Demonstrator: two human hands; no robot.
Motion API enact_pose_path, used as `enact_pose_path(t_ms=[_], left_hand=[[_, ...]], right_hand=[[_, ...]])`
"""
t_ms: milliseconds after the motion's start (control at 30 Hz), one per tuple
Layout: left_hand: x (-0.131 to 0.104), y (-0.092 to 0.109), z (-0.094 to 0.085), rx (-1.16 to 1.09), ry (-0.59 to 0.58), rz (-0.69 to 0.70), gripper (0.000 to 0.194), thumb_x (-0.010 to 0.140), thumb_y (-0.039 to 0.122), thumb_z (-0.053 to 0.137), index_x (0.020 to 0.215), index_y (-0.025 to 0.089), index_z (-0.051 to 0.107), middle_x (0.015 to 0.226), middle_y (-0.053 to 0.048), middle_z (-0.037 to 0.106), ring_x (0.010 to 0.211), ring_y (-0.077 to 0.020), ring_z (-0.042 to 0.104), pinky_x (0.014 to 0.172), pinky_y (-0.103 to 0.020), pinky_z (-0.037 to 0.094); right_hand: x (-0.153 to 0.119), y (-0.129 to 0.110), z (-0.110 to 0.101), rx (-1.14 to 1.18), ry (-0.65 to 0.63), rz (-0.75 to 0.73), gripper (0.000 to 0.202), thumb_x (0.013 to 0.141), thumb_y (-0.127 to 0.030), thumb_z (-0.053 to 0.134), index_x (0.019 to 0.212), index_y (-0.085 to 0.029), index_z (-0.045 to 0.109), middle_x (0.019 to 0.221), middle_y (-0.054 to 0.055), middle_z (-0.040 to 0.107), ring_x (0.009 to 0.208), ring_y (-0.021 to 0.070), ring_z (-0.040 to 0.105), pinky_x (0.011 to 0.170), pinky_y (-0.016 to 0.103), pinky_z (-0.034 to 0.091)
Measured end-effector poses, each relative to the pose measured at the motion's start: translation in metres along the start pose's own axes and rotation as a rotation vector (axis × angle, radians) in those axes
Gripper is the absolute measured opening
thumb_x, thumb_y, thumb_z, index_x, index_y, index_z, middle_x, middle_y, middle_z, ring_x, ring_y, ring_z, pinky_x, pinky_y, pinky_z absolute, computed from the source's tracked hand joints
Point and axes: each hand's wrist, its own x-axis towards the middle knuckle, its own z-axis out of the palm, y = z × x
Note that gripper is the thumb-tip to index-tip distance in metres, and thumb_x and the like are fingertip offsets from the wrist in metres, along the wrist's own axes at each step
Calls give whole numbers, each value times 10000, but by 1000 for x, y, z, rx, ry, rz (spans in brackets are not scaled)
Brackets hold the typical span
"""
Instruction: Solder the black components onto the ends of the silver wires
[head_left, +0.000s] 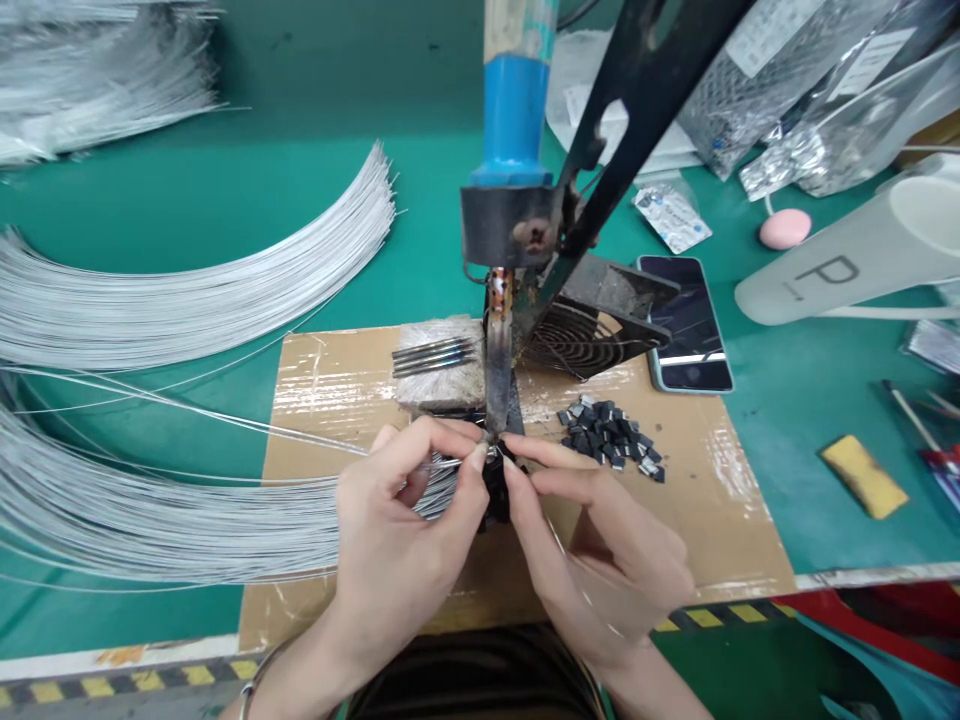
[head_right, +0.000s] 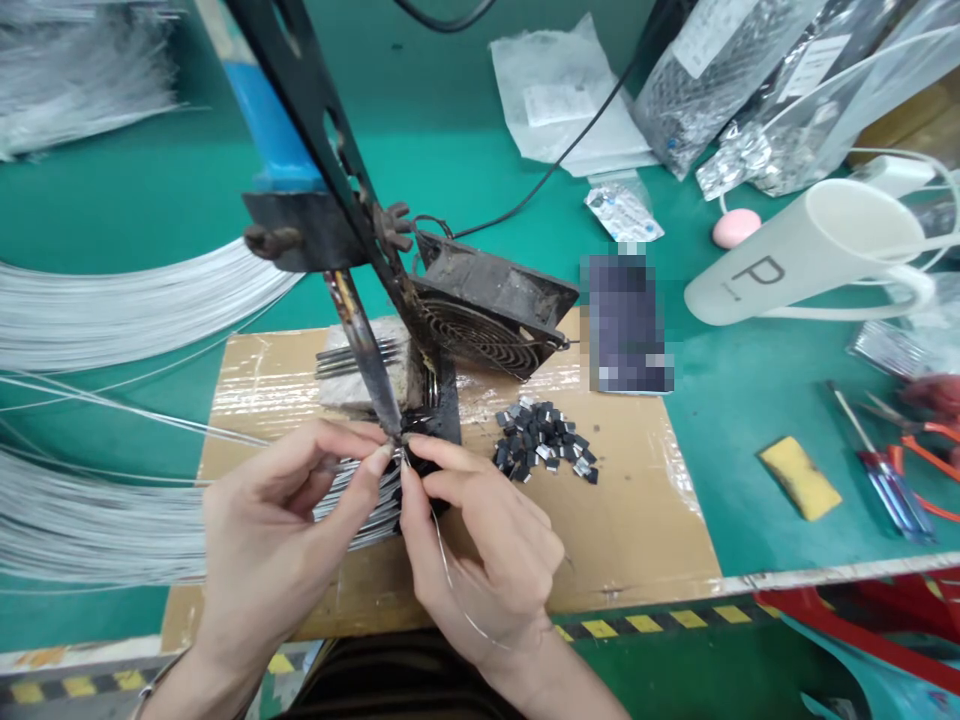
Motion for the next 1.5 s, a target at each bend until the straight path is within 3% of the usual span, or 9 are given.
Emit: enact_pose_path(t_ms=[433, 700, 767, 867, 967, 1067, 1167, 1333, 1500], left_hand=[[-1, 0, 0, -15, 8, 12, 123, 913, 188, 693, 838, 281, 724, 895, 47, 781, 879, -191, 755, 770, -359, 542], [0, 1, -1, 31, -15, -5, 120, 910, 192, 686, 816, 263, 709, 880, 44, 790, 801, -168, 730, 689, -337, 495], [0, 0, -1, 46, -28, 2, 126, 919, 186, 675, 822, 261, 707, 870, 53, 791, 701, -137, 684, 672, -331, 482], [-2, 0, -2, 66, -42, 14, 142, 928, 174, 666, 822, 261, 701, 872, 67, 791, 591, -100, 586, 617, -311, 447], [-4, -1, -3, 100, -26, 40, 144, 931, 171, 676, 822, 263, 696, 873, 80, 786, 518, -83, 462, 504, -298, 348], [-7, -2, -7, 145, -17, 71, 140, 943, 176, 683, 840, 268, 696, 893, 76, 785, 501, -90, 397, 462, -295, 320], [-13, -4, -13, 229, 4, 150, 133, 951, 155, 689, 874, 263, 692, 943, 48, 795, 508, -97, 434, 500, -291, 413], [-32, -13, -18, 550, 147, 525, 296, 869, 14, 764, 1075, 216, 696, 990, -42, 839, 748, -169, 754, 714, -327, 568], [-35, -29, -10, 487, 202, 458, 287, 868, -18, 750, 1015, 222, 697, 983, -73, 813, 921, -220, 781, 818, -350, 586]], right_hand=[[-1, 1, -2, 11, -13, -5, 234, 862, 43, 746, 922, -181, 713, 868, 32, 845, 824, 178, 844, 759, 243, 694], [-6, 5, -4, 49, -48, 73, 212, 868, 10, 747, 917, -191, 703, 920, 40, 846, 800, 175, 835, 750, 266, 686], [-8, 7, -5, 76, -61, 90, 215, 869, 5, 742, 920, -198, 694, 978, 51, 843, 839, 184, 830, 774, 292, 682], [-10, 11, -9, 83, 21, 193, 167, 904, -66, 745, 976, -206, 690, 976, 43, 804, 868, 181, 795, 789, 312, 659], [-9, 17, -17, 108, 154, 388, 52, 996, -197, 693, 946, -206, 701, 796, -9, 703, 721, 147, 707, 694, 289, 599], [-7, 27, -31, 343, 226, 459, 277, 1067, -319, 565, 931, -188, 768, 803, 21, 714, 744, 173, 699, 721, 340, 584], [-7, 42, -50, 473, 288, 480, 469, 1069, -457, 475, 1056, -151, 829, 1000, 109, 802, 886, 235, 743, 759, 394, 598], [-12, 67, -82, 405, 324, 516, 508, 1053, -453, 451, 1059, -133, 845, 893, 125, 785, 755, 236, 719, 570, 358, 537], [-19, 75, -90, 343, 307, 520, 480, 1050, -435, 456, 1041, -147, 840, 886, 117, 781, 744, 237, 705, 599, 371, 539]])
